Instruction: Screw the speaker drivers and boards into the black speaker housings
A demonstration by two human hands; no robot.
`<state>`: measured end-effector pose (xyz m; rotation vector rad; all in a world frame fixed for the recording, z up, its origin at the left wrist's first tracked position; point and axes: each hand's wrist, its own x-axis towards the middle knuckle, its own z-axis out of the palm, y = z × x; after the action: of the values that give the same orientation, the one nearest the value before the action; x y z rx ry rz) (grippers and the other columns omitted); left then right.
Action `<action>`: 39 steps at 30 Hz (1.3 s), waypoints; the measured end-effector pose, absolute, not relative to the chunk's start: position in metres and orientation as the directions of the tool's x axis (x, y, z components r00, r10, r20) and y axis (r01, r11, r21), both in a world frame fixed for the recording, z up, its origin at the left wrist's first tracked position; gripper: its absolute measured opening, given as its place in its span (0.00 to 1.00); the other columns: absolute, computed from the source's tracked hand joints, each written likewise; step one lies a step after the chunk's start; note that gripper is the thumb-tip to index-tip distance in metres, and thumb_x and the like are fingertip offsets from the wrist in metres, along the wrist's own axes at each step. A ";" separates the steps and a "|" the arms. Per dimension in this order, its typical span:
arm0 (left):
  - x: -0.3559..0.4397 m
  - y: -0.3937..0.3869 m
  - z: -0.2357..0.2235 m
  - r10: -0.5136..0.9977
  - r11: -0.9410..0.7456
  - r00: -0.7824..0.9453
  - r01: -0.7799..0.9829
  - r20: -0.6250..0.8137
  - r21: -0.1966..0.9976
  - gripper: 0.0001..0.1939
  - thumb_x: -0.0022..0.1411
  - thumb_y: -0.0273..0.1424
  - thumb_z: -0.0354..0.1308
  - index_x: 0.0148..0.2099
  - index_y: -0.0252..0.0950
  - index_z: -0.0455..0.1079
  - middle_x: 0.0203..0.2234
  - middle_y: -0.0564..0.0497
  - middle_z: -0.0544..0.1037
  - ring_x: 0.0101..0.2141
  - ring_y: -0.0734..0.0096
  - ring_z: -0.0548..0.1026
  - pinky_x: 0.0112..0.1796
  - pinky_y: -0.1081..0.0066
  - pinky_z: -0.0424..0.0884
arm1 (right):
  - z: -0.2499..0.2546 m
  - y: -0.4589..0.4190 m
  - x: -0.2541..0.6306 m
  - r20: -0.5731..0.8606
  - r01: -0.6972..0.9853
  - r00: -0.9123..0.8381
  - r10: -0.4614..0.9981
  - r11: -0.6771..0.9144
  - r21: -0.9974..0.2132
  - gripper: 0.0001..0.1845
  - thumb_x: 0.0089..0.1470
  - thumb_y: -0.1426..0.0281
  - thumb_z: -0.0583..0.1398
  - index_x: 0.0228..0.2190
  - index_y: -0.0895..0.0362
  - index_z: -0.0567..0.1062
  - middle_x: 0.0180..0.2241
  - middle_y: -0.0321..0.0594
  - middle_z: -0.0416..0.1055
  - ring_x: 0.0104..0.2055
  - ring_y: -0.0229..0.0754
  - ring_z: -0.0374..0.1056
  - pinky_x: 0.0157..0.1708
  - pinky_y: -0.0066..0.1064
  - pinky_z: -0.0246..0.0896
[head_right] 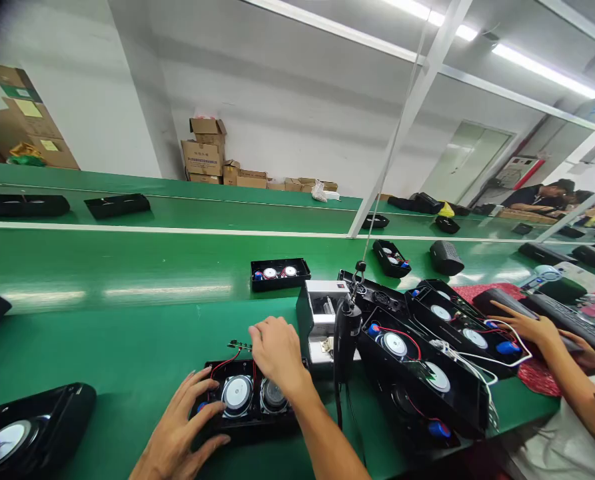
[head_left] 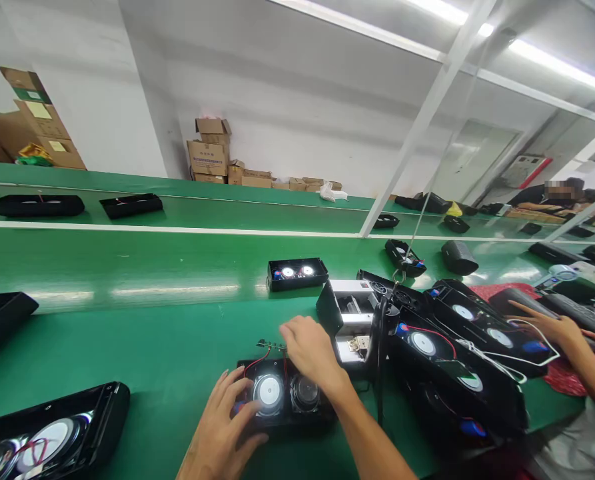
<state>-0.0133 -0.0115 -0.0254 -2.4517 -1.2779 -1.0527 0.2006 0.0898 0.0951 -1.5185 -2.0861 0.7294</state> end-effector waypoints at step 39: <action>0.004 0.002 0.032 0.946 -0.323 0.258 0.728 0.195 0.605 0.09 0.44 0.32 0.76 0.26 0.44 0.78 0.48 0.52 0.81 0.55 0.46 0.74 0.54 0.48 0.72 | 0.091 0.034 0.215 -0.138 0.609 -0.777 0.614 0.680 -0.407 0.10 0.55 0.73 0.65 0.42 0.55 0.79 0.40 0.42 0.81 0.41 0.48 0.74 0.42 0.36 0.60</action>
<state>0.0043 0.0018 0.0323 -2.7785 -1.9764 -0.9806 0.2154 0.0338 0.0913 -1.0450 -2.8705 0.6906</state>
